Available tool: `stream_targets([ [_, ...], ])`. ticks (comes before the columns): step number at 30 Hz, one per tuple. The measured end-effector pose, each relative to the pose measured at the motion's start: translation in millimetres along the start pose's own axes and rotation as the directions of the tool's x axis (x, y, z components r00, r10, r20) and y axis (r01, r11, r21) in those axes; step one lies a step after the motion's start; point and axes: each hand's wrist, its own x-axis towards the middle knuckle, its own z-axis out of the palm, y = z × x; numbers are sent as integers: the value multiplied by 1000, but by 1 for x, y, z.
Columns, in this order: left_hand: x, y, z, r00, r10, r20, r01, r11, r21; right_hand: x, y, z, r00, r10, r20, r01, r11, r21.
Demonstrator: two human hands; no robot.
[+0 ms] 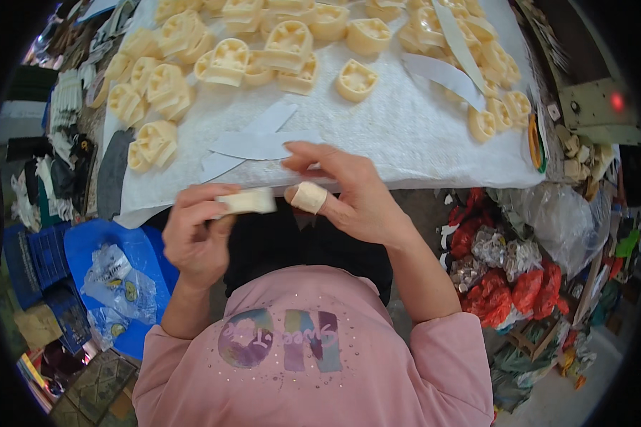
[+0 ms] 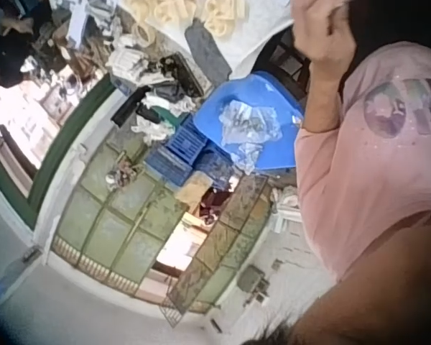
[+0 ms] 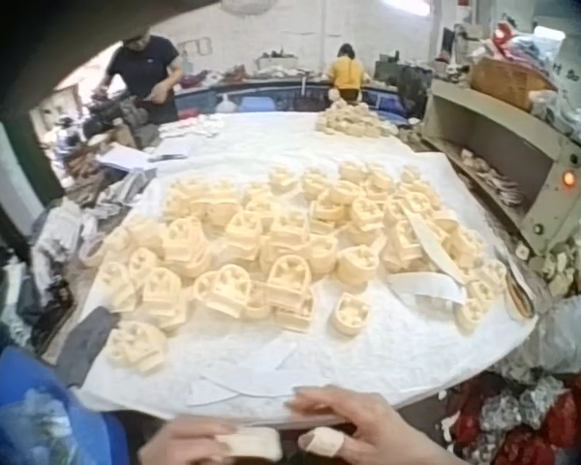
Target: The recorder manually assembles cream-colored shoe components by attaching white strips and trimming excess material with scissors.
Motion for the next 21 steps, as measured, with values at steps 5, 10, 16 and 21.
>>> stream_targets([
  [5,-76,-23,-77,745,-311,-590,506,840,196,25,11,4,915,-400,48,320,651,-688],
  [10,-181,-58,-161,595,-235,-769,785,373,494,36,14,12,911,-392,130,327,490,-808],
  [16,-287,-99,-184,482,-536,-693,793,-71,606,41,12,22,939,-322,119,222,305,-926],
  [21,-358,-134,-212,199,-779,-595,809,-212,548,46,16,24,919,-339,203,301,269,-915],
])
